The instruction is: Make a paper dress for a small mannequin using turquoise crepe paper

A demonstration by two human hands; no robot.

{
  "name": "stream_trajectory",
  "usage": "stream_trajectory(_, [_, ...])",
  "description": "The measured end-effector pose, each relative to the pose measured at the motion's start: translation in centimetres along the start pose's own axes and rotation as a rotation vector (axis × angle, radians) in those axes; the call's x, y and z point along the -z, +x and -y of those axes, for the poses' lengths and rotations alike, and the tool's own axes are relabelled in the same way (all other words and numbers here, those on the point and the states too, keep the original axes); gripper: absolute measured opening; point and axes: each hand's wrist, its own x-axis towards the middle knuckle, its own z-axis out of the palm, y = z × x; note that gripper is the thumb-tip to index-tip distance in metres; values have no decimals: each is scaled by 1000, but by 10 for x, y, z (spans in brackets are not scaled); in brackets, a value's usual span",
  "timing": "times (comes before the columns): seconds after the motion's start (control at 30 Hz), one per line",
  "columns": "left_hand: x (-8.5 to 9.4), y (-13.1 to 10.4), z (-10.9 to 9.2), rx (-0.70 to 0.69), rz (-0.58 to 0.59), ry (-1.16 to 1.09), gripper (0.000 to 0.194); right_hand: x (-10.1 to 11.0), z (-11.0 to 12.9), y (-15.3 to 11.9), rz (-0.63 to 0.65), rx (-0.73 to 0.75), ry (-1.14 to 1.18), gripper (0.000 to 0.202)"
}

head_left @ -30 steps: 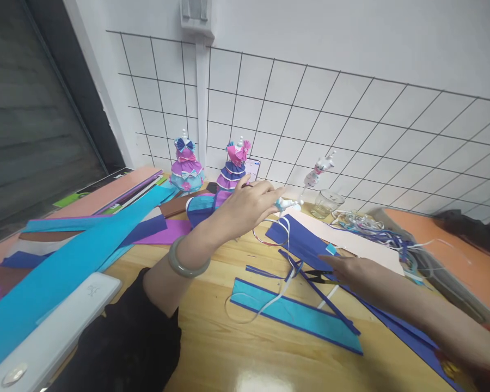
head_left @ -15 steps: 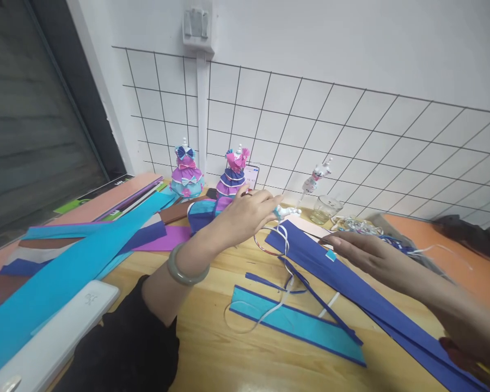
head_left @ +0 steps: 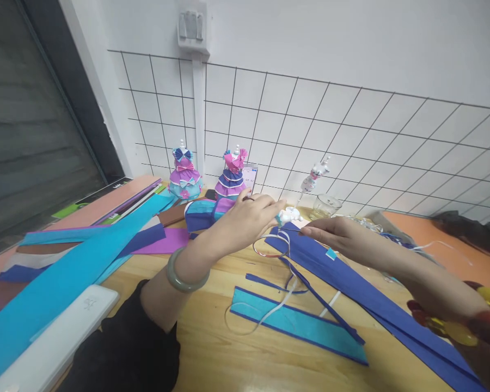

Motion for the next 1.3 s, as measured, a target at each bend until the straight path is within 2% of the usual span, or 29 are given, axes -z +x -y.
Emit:
stream_trajectory(0.43, [-1, -1, -1, -7, 18, 23, 36, 0, 2, 7, 53, -2, 27, 56])
stream_trajectory(0.97, [3, 0, -3, -6, 50, -10, 36, -7, 5, 10, 32, 11, 74, 51])
stream_trajectory(1.3, [-10, 1, 8, 28, -20, 45, 36, -12, -2, 8, -29, 35, 81, 57])
